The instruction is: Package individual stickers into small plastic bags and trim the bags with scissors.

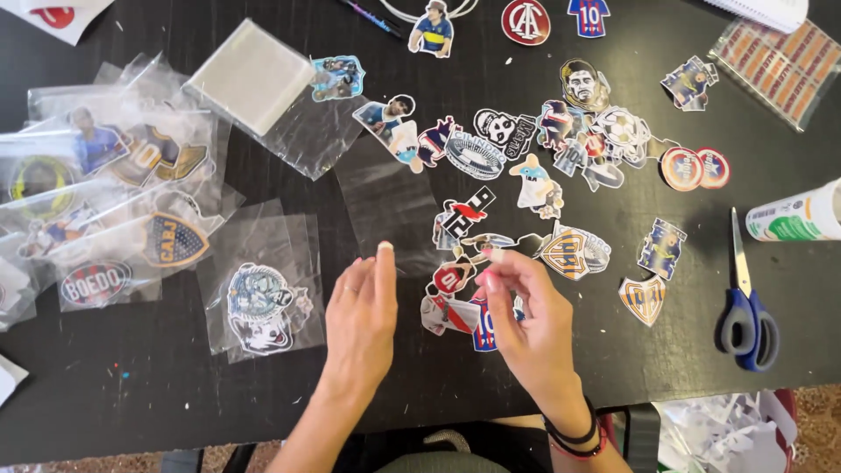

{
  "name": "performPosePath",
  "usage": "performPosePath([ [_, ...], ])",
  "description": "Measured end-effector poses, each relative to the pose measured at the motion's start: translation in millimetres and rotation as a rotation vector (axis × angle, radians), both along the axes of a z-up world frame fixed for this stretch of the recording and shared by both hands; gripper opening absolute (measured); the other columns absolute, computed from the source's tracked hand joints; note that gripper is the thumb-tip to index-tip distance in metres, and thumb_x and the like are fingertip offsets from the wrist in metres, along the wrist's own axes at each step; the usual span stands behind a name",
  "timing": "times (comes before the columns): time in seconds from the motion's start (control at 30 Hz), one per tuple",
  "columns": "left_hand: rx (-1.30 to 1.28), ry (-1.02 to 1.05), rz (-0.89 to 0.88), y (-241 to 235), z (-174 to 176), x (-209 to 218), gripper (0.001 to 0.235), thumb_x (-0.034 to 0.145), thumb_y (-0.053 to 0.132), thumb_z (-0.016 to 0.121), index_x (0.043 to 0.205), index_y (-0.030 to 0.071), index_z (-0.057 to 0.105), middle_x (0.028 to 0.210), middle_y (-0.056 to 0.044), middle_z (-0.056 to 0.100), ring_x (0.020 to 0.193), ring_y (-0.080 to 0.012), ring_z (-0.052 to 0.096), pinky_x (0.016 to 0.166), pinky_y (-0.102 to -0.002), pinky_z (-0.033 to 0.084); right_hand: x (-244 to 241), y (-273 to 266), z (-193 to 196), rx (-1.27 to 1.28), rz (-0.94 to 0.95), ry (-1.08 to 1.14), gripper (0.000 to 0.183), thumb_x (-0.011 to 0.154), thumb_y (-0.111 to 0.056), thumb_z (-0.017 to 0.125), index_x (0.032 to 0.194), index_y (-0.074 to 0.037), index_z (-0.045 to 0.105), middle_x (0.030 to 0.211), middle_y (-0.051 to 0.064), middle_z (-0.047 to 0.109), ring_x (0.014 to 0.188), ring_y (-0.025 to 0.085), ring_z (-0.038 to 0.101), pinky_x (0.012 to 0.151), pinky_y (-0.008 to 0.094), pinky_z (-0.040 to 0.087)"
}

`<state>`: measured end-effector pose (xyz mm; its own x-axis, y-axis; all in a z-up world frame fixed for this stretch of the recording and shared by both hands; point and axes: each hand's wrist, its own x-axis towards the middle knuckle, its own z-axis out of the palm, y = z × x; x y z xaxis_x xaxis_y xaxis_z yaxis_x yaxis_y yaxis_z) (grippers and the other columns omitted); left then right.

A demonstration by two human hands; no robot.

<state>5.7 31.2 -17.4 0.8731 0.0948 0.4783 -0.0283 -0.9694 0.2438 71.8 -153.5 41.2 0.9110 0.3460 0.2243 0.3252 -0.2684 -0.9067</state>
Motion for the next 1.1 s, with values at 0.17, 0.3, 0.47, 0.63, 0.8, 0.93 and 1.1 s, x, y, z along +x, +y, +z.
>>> performPosePath([
  [0.17,-0.382,-0.198,0.116,10,19,1,0.026,0.096,-0.007,0.076,0.118,-0.005,0.062,0.107,-0.014,0.073,0.098,-0.0258,0.072,0.087,-0.034,0.064,-1,10,-4,-0.082,0.084,-0.087,0.024,0.101,-0.009,0.065,0.123,-0.003,0.061,0.115,0.012,0.07,0.087,0.017,0.074,0.087,0.03,0.06],
  [0.3,-0.473,-0.135,-0.018,5,73,-25,0.04,0.098,-0.003,0.074,0.131,-0.002,0.05,0.115,-0.01,0.076,0.106,-0.0273,0.072,0.092,-0.038,0.058,5,18,-8,-0.137,0.06,-0.395,0.068,0.1,-0.015,0.078,0.151,-0.002,0.036,0.162,0.023,0.033,0.157,0.039,0.035,0.133,0.054,0.038],
  [0.47,-0.939,0.195,-0.024,7,103,-61,0.038,0.089,0.007,0.075,0.123,0.009,0.057,0.102,0.005,0.084,0.115,-0.009,0.079,0.102,-0.025,0.059,14,17,15,0.11,0.528,-0.232,0.035,0.09,-0.013,0.083,0.12,-0.009,0.064,0.091,-0.004,0.076,0.085,0.012,0.073,0.121,0.051,0.043],
  [0.63,-1.086,0.307,-0.129,6,95,-68,0.099,0.056,0.017,0.104,0.142,0.013,0.053,0.141,-0.003,0.072,0.121,-0.0146,0.072,0.112,-0.035,0.047,-23,7,18,-0.096,0.494,0.266,0.041,0.095,-0.013,0.074,0.133,-0.016,0.056,0.092,0.0,0.085,0.09,0.011,0.084,0.084,0.024,0.06],
  [0.8,-0.988,0.078,0.176,-10,101,-55,0.029,0.085,0.01,0.081,0.112,0.008,0.07,0.09,0.003,0.086,0.079,-0.0048,0.085,0.08,-0.017,0.065,-41,3,24,-0.115,0.454,0.344,0.046,0.09,-0.009,0.08,0.13,-0.012,0.057,0.094,-0.001,0.084,0.067,0.005,0.072,0.072,0.02,0.063],
  [0.93,-0.982,-0.186,0.409,2,111,-52,0.021,0.083,-0.006,0.082,0.1,-0.003,0.07,0.091,-0.014,0.078,0.07,-0.0145,0.076,0.073,-0.02,0.063,-38,-25,16,-0.226,0.362,0.451,0.053,0.087,-0.02,0.083,0.135,-0.019,0.058,0.091,-0.003,0.087,0.078,0.007,0.078,0.082,0.022,0.059],
  [1.1,-1.216,-0.003,0.348,30,93,-73,0.036,0.083,-0.011,0.075,0.114,-0.005,0.06,0.096,-0.02,0.08,0.067,-0.0219,0.081,0.063,-0.025,0.068,-39,-66,-14,-0.001,-0.006,0.484,0.04,0.081,0.0,0.083,0.118,-0.006,0.067,0.087,0.011,0.083,0.084,0.015,0.079,0.092,0.03,0.062],
])
